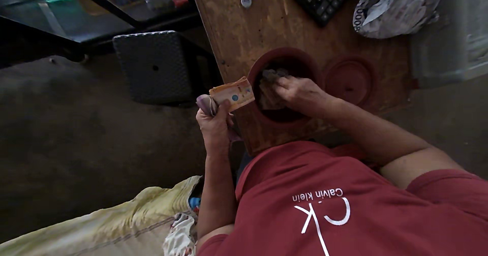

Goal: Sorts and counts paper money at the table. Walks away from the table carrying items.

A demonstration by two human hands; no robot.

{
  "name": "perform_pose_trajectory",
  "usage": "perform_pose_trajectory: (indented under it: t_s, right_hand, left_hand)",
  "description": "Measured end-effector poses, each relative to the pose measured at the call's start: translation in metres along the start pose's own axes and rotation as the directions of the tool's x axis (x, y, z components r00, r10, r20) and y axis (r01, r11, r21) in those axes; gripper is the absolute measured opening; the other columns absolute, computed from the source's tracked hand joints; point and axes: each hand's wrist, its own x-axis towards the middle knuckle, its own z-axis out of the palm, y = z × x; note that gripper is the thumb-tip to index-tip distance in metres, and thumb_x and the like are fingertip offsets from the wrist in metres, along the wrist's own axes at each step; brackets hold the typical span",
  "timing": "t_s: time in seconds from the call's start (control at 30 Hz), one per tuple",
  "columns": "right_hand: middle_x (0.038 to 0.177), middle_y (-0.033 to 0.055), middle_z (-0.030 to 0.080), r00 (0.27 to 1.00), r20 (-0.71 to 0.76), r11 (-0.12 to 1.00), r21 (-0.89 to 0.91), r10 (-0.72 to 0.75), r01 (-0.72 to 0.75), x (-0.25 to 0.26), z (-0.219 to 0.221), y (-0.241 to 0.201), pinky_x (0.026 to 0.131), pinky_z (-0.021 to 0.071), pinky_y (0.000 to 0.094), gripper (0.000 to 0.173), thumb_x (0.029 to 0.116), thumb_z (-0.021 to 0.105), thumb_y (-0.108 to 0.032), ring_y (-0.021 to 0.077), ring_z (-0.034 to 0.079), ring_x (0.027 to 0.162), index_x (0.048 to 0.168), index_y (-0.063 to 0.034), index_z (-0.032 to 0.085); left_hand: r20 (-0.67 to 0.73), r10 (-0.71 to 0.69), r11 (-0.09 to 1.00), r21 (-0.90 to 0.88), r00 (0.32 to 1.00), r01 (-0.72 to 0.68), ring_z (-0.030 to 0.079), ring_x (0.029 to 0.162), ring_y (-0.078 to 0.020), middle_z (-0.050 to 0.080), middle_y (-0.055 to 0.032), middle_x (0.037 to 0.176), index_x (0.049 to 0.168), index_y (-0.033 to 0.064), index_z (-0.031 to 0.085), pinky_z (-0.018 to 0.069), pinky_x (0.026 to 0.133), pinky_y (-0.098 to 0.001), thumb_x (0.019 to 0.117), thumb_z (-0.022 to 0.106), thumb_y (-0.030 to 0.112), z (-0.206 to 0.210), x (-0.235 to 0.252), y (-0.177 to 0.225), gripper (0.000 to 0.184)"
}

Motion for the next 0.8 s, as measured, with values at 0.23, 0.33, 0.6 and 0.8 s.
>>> perform_pose_trajectory:
  t_s: [0.23, 0.33, 0.6, 0.8]
  right_hand:
    - [0.121, 0.0242, 0.065, 0.996, 0.064, 0.998, -0.035, 0.060, -0.058, 0.006, 0.009, 0.006, 0.081, 0.0597, 0.0509, 0.022, 0.0983, 0.059, -0.002, 0.0420, 0.067, 0.108, 0.119, 0.0041, 0.066]
    - [0.122, 0.0254, 0.064, 0.992, 0.090, 0.995, -0.039, 0.092, -0.089, 0.008, 0.007, 0.005, 0.083, 0.0591, 0.0521, 0.023, 0.0971, 0.057, 0.001, 0.0434, 0.066, 0.111, 0.118, 0.0047, 0.067]
    - [0.114, 0.0222, 0.069, 0.927, -0.201, 0.884, 0.418, 0.315, -0.210, -0.003, -0.023, 0.015, 0.095, 0.0554, 0.0383, 0.021, 0.0981, 0.055, -0.001, 0.0292, 0.069, 0.105, 0.112, 0.0065, 0.070]
    - [0.090, -0.0017, 0.068, 0.722, -0.311, 0.537, 0.838, 0.618, -0.098, -0.019, -0.028, 0.026, 0.074, 0.0549, 0.0171, 0.015, 0.0976, 0.057, -0.001, -0.0026, 0.063, 0.077, 0.108, 0.0034, 0.067]
  left_hand:
    - [0.010, -0.022, 1.000, 0.006, 1.000, 0.022, 0.056, 0.047, 0.0014, 0.065, 0.0110, 0.064, 0.092, 0.0193, 0.061, 0.0481, 0.044, -0.0133, 0.0973, 0.066, 0.006, 0.001, -0.002, -0.001, 0.015]
    - [0.009, -0.012, 1.000, 0.005, 1.000, 0.012, 0.056, 0.046, 0.0012, 0.064, 0.0106, 0.064, 0.091, 0.0195, 0.061, 0.0477, 0.043, -0.0134, 0.0969, 0.067, 0.006, -0.001, -0.001, -0.003, 0.015]
    - [0.052, 0.008, 1.000, 0.020, 0.999, -0.009, 0.055, 0.046, 0.0024, 0.065, 0.0123, 0.065, 0.091, 0.0204, 0.061, 0.0475, 0.043, -0.0129, 0.0974, 0.066, 0.007, 0.000, -0.003, 0.002, 0.016]
    - [0.376, 0.206, 0.872, 0.348, 0.904, -0.343, 0.062, 0.079, 0.0022, 0.068, -0.0023, 0.092, 0.109, -0.0044, 0.066, 0.0530, 0.074, -0.0162, 0.0931, 0.066, 0.002, 0.035, -0.006, 0.015, 0.017]
